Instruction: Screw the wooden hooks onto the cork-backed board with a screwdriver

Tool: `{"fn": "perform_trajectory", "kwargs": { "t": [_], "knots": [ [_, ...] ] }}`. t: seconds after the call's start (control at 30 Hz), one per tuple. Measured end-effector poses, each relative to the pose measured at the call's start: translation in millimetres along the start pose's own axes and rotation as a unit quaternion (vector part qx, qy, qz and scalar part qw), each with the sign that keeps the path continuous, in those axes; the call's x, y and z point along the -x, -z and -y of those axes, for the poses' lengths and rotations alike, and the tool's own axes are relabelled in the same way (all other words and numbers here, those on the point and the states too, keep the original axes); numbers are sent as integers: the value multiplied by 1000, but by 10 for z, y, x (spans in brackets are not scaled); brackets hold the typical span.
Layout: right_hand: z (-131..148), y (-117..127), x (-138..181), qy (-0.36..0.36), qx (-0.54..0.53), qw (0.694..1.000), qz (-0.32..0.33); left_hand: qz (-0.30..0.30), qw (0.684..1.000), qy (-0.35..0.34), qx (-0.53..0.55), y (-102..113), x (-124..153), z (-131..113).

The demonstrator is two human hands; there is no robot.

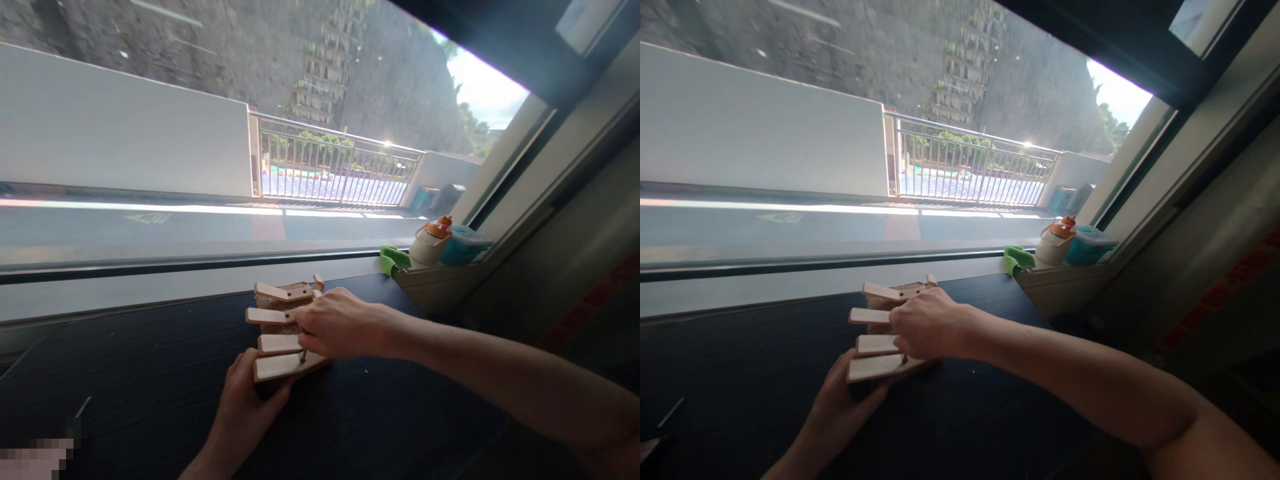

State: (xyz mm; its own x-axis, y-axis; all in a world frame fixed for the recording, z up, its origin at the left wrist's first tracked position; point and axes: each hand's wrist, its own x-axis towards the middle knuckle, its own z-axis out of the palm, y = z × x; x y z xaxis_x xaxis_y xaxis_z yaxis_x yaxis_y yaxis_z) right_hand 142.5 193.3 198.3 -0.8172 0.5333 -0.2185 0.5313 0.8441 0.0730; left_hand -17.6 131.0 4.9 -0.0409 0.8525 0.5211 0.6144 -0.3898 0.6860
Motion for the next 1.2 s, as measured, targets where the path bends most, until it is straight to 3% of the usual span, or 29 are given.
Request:
{"fn": "perform_trajectory", "kwargs": {
  "t": [0.13, 0.3, 0.47, 0.7, 0.8, 1.03, 1.2],
  "knots": [
    [-6, 70, 45, 3, -5, 1000, 8, 0, 1000, 3, 7, -8, 6, 16],
    [22, 186, 48, 73, 16, 995, 59, 3, 1000, -2, 14, 5, -3, 19],
    [-3, 79, -11, 117, 29, 992, 43, -2, 1000, 0, 1, 5, 10, 72],
    [95, -40, -53, 13, 4, 999, -30, 7, 1000, 12, 6, -12, 18, 77],
    [124, -8, -69, -5, 14, 1000, -27, 4, 1000, 11, 2, -25, 9, 83],
    [28, 148, 27, 80, 35, 994, 65, 10, 1000, 8, 10, -30, 43, 120],
    [-4, 31, 2, 93, 39, 994, 42, 2, 1000, 9, 1, -39, 42, 110]
  ]
}}
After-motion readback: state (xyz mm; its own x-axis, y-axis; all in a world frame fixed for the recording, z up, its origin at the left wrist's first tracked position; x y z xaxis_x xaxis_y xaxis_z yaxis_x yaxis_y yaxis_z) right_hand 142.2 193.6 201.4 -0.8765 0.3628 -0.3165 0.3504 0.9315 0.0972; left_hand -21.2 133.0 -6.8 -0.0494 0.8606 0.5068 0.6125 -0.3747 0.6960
